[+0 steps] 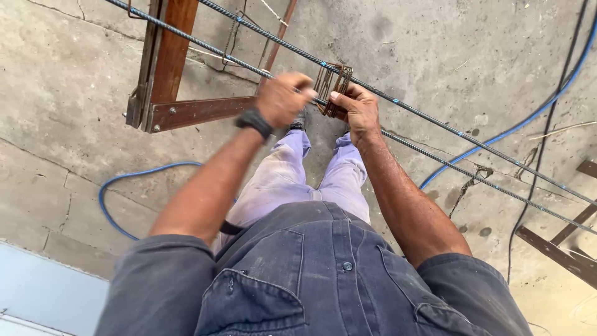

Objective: Assembling a rebar cage by sliding stirrups onto rods and securing them with wire ties

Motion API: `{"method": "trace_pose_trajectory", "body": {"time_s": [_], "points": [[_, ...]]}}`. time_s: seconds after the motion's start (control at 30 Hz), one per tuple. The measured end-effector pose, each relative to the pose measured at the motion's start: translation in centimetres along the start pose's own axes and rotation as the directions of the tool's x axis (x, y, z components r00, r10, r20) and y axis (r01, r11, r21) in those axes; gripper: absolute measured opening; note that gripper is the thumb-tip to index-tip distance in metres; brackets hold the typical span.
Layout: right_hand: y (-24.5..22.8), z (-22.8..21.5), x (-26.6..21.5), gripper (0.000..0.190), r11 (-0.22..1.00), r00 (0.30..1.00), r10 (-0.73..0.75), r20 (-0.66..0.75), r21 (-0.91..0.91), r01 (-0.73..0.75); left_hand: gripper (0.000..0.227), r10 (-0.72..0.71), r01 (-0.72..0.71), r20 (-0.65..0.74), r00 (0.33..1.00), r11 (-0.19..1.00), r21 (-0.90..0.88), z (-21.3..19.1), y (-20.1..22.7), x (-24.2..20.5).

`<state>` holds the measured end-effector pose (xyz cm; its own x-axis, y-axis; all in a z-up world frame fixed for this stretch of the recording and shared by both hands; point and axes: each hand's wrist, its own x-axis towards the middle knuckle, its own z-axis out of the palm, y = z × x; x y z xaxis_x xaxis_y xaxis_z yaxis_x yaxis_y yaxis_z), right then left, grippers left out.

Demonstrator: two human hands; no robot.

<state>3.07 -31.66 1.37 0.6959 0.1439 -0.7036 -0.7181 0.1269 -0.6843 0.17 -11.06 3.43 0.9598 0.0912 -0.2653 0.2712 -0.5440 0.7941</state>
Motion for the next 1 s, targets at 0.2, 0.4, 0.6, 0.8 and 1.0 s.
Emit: {"method": "trace_pose_trajectory", "body": {"time_s": [0.2, 0.4, 0.6, 0.8, 1.0], "points": [[0.5, -0.3, 0.5, 0.018, 0.998, 0.999, -0.053, 0.001, -0.024, 0.053, 0.027, -0.181, 0.212, 0.210, 0.961, 0.967, -0.139, 6.1, -1.2, 0.7], [1.6, -4.1, 0.8, 0.015, 0.985, 0.991, -0.129, -0.020, -0.123, 0.125, 0.023, -0.219, 0.219, 0.108, 0.970, 0.976, 0.009, 6.2, -2.6, 1.9], [1.3, -9.2, -0.2, 0.016, 0.967, 0.988, -0.142, -0.055, -0.222, 0.126, 0.020, -0.187, 0.184, 0.016, 0.982, 0.975, 0.124, 5.0, -1.4, 1.7], [-1.7, -12.0, -2.7, 0.007, 0.971, 0.975, -0.099, -0.201, -0.232, 0.051, 0.022, 0.002, -0.002, -0.002, 1.000, 0.978, 0.207, 5.9, -2.6, 2.9], [-0.7, -14.7, -1.9, 0.010, 0.969, 0.965, -0.090, -0.246, -0.247, 0.028, 0.022, -0.077, 0.064, 0.057, 0.995, 0.976, 0.209, 5.5, -2.2, 3.2]]}}
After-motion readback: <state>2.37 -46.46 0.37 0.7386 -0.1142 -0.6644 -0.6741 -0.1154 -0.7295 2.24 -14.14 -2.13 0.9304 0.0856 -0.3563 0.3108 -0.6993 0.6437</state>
